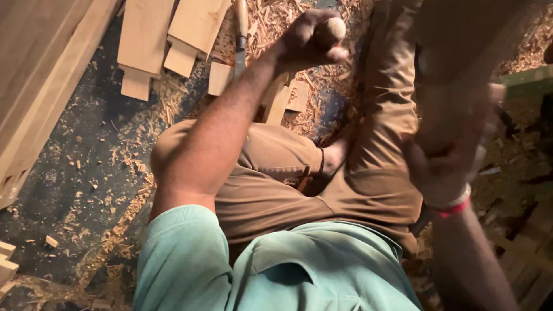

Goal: The person sits on the floor and carves a small piece of wood using a chisel and a wooden mallet. They repeatedly strike the chisel to shape the wood, occasionally adjusting the piece in their hands.

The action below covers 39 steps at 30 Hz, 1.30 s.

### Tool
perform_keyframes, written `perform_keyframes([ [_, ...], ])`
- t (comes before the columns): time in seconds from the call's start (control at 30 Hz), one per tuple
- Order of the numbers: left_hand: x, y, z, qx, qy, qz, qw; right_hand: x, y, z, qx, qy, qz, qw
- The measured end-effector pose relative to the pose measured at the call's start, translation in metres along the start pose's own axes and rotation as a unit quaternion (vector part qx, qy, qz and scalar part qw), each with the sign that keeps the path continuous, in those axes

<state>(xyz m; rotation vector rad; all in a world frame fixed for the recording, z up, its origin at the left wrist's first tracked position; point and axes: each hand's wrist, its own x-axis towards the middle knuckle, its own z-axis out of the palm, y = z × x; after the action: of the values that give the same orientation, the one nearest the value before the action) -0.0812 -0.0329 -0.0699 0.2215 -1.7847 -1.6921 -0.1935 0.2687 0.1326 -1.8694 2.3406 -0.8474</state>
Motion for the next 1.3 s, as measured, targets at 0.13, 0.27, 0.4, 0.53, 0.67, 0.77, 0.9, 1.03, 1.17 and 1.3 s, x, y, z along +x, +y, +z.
perform_keyframes([
  [0.13, -0.004, 0.027, 0.009, 0.059, -0.017, 0.102, 0.993, -0.04, 0.028, -0.014, 0.129, 0.055, 0.062, 0.988],
  [0.27, 0.002, 0.043, 0.018, 0.047, -0.053, 0.091, 0.993, -0.069, 0.052, -0.023, 0.181, 0.105, 0.063, 0.976],
  [0.4, 0.0, 0.045, 0.013, 0.05, -0.025, 0.114, 0.992, -0.068, 0.051, -0.028, 0.162, 0.081, 0.091, 0.979],
  [0.53, -0.006, 0.04, 0.008, 0.054, -0.044, 0.021, 0.997, -0.055, 0.034, -0.025, 0.133, 0.052, 0.118, 0.983],
  [0.67, -0.006, 0.034, 0.008, 0.068, -0.045, 0.069, 0.994, -0.046, 0.017, -0.029, 0.17, 0.061, 0.059, 0.982],
  [0.77, -0.007, 0.032, 0.01, 0.098, -0.066, 0.051, 0.992, -0.035, 0.007, -0.026, 0.116, 0.037, 0.044, 0.992],
  [0.9, -0.009, 0.034, 0.013, 0.121, -0.089, 0.03, 0.988, 0.0, 0.0, 0.01, 0.236, -0.008, 0.087, 0.968],
  [1.03, -0.009, 0.036, 0.012, 0.146, -0.093, 0.018, 0.985, 0.027, 0.0, 0.035, -0.165, -0.074, -0.127, 0.975],
  [1.17, -0.009, 0.034, 0.008, 0.14, -0.103, -0.007, 0.985, 0.017, 0.001, 0.012, -0.068, -0.034, -0.101, 0.992],
  [1.3, -0.012, 0.025, 0.004, 0.121, -0.1, -0.005, 0.988, 0.005, -0.002, 0.008, 0.075, 0.002, -0.006, 0.997],
])
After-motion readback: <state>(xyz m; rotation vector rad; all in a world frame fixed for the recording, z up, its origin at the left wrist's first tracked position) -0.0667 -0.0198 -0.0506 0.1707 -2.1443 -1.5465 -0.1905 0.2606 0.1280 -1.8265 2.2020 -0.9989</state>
